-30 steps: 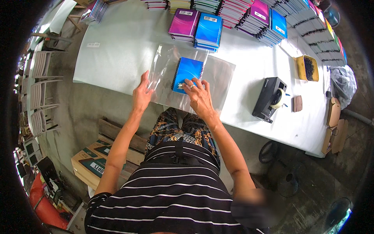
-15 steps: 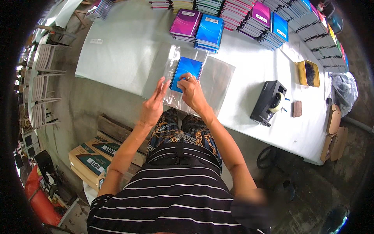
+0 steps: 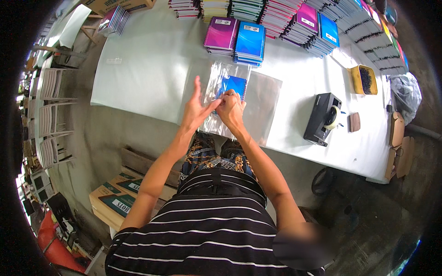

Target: The person repeatedly picks up small spiral-bound notebooks, places them into clear plastic sleeves, and seals the sleeves with tape. The person stacks the packaged notebooks on the table and continues the process with additional notebooks.

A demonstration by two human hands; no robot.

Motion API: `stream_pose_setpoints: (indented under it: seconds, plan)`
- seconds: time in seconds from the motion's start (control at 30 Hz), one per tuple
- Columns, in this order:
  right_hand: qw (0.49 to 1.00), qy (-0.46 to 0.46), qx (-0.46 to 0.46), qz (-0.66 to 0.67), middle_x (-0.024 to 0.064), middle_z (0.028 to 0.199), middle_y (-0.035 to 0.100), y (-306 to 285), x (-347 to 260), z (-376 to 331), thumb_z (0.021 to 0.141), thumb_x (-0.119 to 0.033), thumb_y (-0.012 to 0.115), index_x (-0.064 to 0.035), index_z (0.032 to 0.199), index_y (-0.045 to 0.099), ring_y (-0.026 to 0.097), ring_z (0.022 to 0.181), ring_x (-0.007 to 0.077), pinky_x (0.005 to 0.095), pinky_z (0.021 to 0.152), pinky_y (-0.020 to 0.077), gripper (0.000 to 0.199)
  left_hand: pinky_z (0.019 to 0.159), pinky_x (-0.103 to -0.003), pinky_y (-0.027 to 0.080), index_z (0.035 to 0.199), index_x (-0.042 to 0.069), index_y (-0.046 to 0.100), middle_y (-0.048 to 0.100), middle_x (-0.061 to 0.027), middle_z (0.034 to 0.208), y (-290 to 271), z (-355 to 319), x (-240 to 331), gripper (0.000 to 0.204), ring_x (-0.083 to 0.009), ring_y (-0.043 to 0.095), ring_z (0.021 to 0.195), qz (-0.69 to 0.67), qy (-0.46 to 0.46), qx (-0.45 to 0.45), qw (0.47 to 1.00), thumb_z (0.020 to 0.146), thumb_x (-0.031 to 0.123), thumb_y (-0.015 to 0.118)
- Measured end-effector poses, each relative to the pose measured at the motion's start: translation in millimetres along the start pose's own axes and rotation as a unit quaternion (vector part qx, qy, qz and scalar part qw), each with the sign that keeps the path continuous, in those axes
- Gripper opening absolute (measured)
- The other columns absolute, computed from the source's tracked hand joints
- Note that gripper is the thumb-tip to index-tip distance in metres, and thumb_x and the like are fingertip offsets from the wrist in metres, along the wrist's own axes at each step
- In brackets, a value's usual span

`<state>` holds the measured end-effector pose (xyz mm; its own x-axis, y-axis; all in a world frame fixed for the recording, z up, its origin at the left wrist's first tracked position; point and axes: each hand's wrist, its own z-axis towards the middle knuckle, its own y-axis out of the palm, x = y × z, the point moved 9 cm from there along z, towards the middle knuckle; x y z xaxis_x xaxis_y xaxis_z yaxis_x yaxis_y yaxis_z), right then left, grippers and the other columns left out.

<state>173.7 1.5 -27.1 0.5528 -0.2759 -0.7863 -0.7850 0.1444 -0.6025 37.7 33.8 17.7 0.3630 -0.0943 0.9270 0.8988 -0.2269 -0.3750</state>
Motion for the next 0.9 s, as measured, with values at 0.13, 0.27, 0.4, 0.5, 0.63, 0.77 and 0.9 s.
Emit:
stream_pose_setpoints:
  seconds: [0.13,0.27,0.4,0.5,0.63,0.77,0.9]
  plan:
    - [0.998,0.033,-0.037,0.034,0.0049,0.096,0.062,-10.0,-4.8,-1.4,0.074,-0.025,0.077,-0.0024,0.074,0.069,0.054,0.098,0.024,0.0451,0.08,0.0335,0.024,0.095,-0.043,0.048,0.151,0.009,0.021,0.05,-0.0287,0.134,-7.3,30.8,-42.4,0.075,-0.0383,0.055,0.12,0.031,-0.142,-0.093,0.985,0.088,0.012,0.062]
    - [0.992,0.024,-0.015,0.122,0.0074,0.092,0.062,-21.6,-5.7,-5.2,0.08,-0.025,0.075,-0.0007,0.077,0.068,0.057,0.085,0.0241,0.0434,0.073,0.0415,0.026,0.105,-0.049,0.041,0.148,0.014,0.031,0.034,-0.019,0.149,-21.4,55.2,13.1,0.074,-0.0358,0.034,0.136,0.243,0.166,-0.052,0.954,0.082,0.005,0.064]
    - [0.997,-0.05,0.018,0.06,0.0096,0.089,0.061,-25.2,-17.5,-9.5,0.08,-0.017,0.075,0.0008,0.083,0.066,0.06,0.077,0.0233,0.0365,0.063,0.0488,0.02,0.116,-0.058,0.02,0.145,0.02,0.038,0.03,-0.0056,0.154,63.4,49.2,67.3,0.081,-0.0343,0.013,0.146,0.395,0.446,-0.39,0.702,0.073,0.014,0.076]
    - [0.996,-0.062,0.047,0.045,0.0101,0.088,0.061,-28.8,-19.9,-13.5,0.081,-0.014,0.074,0.0001,0.085,0.066,0.061,0.078,0.023,0.036,0.065,0.0493,0.017,0.114,-0.063,0.021,0.14,0.025,0.044,0.028,0.0048,0.155,97.1,60.6,58.9,0.082,-0.0288,0.011,0.147,0.465,0.473,-0.503,0.554,0.068,0.019,0.081]
    - [0.994,-0.065,0.078,-0.026,0.0104,0.09,0.06,-33.3,-28.2,-18.4,0.081,-0.016,0.074,-0.0015,0.083,0.066,0.06,0.083,0.0268,0.0407,0.075,0.0472,0.017,0.117,-0.06,0.018,0.123,0.034,0.059,0.038,0.0108,0.148,93.7,59.4,56.2,0.052,-0.025,0.02,0.146,0.351,0.627,-0.442,0.537,0.074,0.02,0.071]
    - [0.993,-0.086,0.069,0.05,0.0113,0.097,0.056,-47.8,-36.0,-21.9,0.085,-0.019,0.068,-0.0068,0.094,0.063,0.057,0.09,0.0276,0.0426,0.075,0.0401,0.016,0.12,-0.052,0.018,0.108,0.033,0.067,0.049,0.0148,0.14,83.0,62.8,64.5,0.031,-0.0209,0.029,0.142,0.271,0.631,-0.356,0.633,0.078,0.026,0.065]
    - [0.988,-0.059,0.07,0.128,0.0137,0.111,0.054,-57.8,-8.4,-28.3,0.09,-0.003,0.057,-0.0013,0.103,0.061,0.057,0.093,0.036,0.0443,0.083,0.0489,0.014,0.121,-0.055,0.004,0.119,0.037,0.062,0.042,0.0148,0.146,83.7,62.4,50.9,0.04,-0.0206,0.022,0.145,0.3,0.615,-0.36,0.634,0.082,0.023,0.059]
